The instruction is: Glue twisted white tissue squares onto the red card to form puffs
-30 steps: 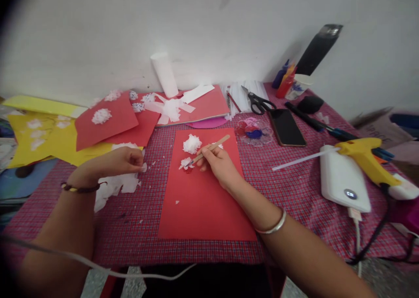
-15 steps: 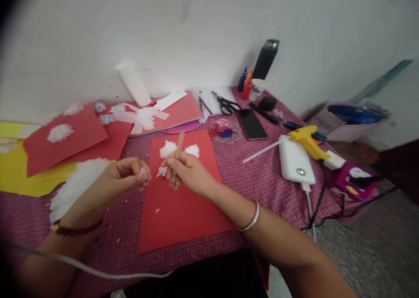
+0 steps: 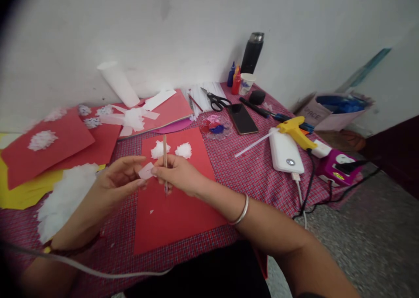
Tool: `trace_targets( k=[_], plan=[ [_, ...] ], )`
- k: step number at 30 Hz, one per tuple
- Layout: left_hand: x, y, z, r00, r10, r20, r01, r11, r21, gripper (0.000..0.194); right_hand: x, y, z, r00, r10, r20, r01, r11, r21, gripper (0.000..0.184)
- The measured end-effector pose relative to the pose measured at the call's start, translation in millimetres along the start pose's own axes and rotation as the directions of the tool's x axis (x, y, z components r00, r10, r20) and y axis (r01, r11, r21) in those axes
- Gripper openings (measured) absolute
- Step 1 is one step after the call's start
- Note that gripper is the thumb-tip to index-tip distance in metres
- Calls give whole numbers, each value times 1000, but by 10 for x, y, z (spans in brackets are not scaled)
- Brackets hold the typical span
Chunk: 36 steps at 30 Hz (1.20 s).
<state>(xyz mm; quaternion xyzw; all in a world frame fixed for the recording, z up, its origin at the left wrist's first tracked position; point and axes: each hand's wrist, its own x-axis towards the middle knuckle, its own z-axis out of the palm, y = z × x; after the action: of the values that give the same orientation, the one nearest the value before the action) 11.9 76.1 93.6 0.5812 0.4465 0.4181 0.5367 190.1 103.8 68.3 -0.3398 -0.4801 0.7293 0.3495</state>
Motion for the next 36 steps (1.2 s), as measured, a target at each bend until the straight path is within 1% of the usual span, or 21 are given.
trace_targets(
  k=[4, 8, 10, 13, 17, 20, 23, 25, 26, 28, 29, 31, 32, 34, 36],
  plan=[
    [-29, 35, 37, 994, 72, -80, -71, 997, 16, 32, -6, 5, -7, 999, -31, -8, 32, 994, 101, 14],
    [-61, 59, 67, 983, 93, -160, -80, 993, 85, 28, -14, 8, 3, 998, -66, -20, 68, 993, 101, 18],
    [-66, 54, 86, 971, 143, -191, -117, 983, 139, 20, -16, 7, 10, 997, -76, -24, 77, 993, 87, 18],
    [-61, 33, 114, 950, 240, -200, -180, 944, 277, 8, -17, 10, 16, 996, -93, -14, 94, 993, 78, 18],
    [-55, 11, 122, 927, 332, -175, -224, 864, 451, 10, -19, 12, 19, 992, -123, -6, 123, 991, 54, 24],
    [-49, 2, 104, 925, 342, -163, -215, 830, 515, 12, -24, 9, 23, 991, -136, -3, 136, 990, 27, 27],
    [-39, -5, 78, 924, 337, -178, -195, 819, 539, 8, -21, 17, 24, 989, -145, -3, 145, 989, 6, 26],
    [-30, -13, 60, 931, 304, -203, -169, 849, 501, 5, -9, 32, 17, 988, -152, -4, 152, 988, 5, 25],
    [-24, -21, 51, 944, 254, -213, -140, 889, 437, 5, -1, 39, 10, 987, -160, -13, 161, 987, 14, 24],
    [-8, -45, 34, 973, 84, -216, -36, 975, 219, 9, 14, 43, -9, 980, -187, -69, 192, 979, 63, 25],
    [2, -61, 26, 978, -16, -210, 36, 995, 92, 10, 17, 37, -20, 972, -207, -110, 218, 971, 96, 25],
    [23, -97, 11, 963, -178, -202, 160, 982, -102, 12, 9, 5, -39, 945, -262, -197, 295, 942, 159, 27],
    [33, -114, 6, 953, -224, -206, 195, 969, -149, 14, -3, -19, -44, 928, -293, -229, 336, 925, 177, 28],
    [47, -142, 0, 943, -251, -220, 215, 961, -172, 15, -37, -70, -42, 900, -355, -254, 404, 898, 176, 29],
    [51, -158, 5, 946, -225, -234, 195, 970, -146, 16, -71, -107, -26, 888, -399, -231, 436, 889, 142, 30]
  ],
)
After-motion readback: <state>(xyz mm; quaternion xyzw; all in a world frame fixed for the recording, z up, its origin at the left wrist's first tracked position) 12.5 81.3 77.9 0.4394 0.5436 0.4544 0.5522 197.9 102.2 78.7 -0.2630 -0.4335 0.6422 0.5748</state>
